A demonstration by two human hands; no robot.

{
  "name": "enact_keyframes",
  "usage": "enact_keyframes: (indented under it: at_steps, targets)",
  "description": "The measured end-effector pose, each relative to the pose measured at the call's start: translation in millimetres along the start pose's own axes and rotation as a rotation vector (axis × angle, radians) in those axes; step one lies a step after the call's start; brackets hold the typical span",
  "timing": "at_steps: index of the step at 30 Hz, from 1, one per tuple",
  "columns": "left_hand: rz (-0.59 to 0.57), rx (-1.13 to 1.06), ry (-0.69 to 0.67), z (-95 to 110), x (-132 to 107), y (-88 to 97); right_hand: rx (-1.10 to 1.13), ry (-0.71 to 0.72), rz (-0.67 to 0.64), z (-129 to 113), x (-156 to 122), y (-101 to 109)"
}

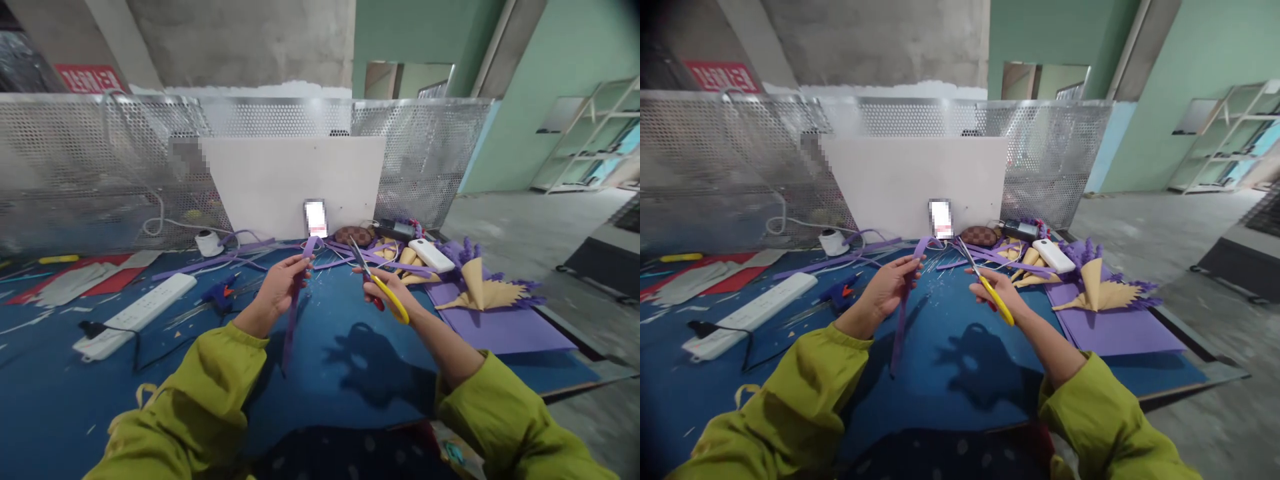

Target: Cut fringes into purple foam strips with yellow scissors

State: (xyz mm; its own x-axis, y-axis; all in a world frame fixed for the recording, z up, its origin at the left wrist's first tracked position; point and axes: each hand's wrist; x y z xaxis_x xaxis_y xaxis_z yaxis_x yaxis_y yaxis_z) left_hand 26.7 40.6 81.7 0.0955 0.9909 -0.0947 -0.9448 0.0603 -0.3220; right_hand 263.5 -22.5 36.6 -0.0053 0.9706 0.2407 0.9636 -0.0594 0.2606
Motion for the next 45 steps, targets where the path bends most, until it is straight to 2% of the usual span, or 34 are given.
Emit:
enact_keyframes:
  at_steps: [7,11,13,17,23,31,36,40,43,45]
  targets:
    - [0.008,-0.035,-0.081,14.0,-5.1,6.3,0.13,0.061,-0.042,-31.6,33.8,-23.4]
    - [-0.006,-0.012,-0.151,11.0,-4.5,7.5,0.157,0.16,0.07,-31.7,31.2,-32.4]
    - [-0.015,0.034,-0.129,7.4,-5.8,5.3,0.237,0.178,0.089,-32.5,27.3,-30.1]
    - [-0.039,0.128,-0.04,0.3,-11.6,-1.4,0.323,0.237,0.032,-41.8,19.1,-21.9]
    - [-0.094,0.194,-0.023,-8.2,-19.6,-7.1,0.281,0.284,0.032,-55.4,11.3,-24.9]
    - [-0.14,0.198,0.029,-14.6,-25.2,-10.6,0.275,0.236,0.013,-40.0,15.0,-30.6]
    - [-0.093,0.125,0.025,-9.0,-23.3,-9.1,0.112,0.266,0.041,-40.8,16.8,-26.7]
    - [0.019,0.075,-0.089,1.9,-19.7,-5.1,-0.155,0.337,0.041,-47.9,15.3,-18.2]
    - [0.086,0.019,-0.163,10.4,-17.6,-2.0,-0.272,0.359,-0.009,-49.8,14.3,-11.3]
    - [0.115,-0.003,-0.206,15.1,-17.0,-0.4,-0.383,0.323,-0.071,-49.1,14.5,-8.1]
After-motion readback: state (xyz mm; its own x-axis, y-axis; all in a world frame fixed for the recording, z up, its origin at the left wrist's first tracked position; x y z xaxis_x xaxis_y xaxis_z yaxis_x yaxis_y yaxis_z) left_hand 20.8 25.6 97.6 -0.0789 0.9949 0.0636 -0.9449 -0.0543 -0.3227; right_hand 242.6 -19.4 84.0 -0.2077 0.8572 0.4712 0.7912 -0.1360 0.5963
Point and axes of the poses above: each hand's wrist, its own x-axis towards the middle knuckle, its own y-axis out of the back of the hand, z = x × y, and after that the axes turned 7 degrees about z, right-handed
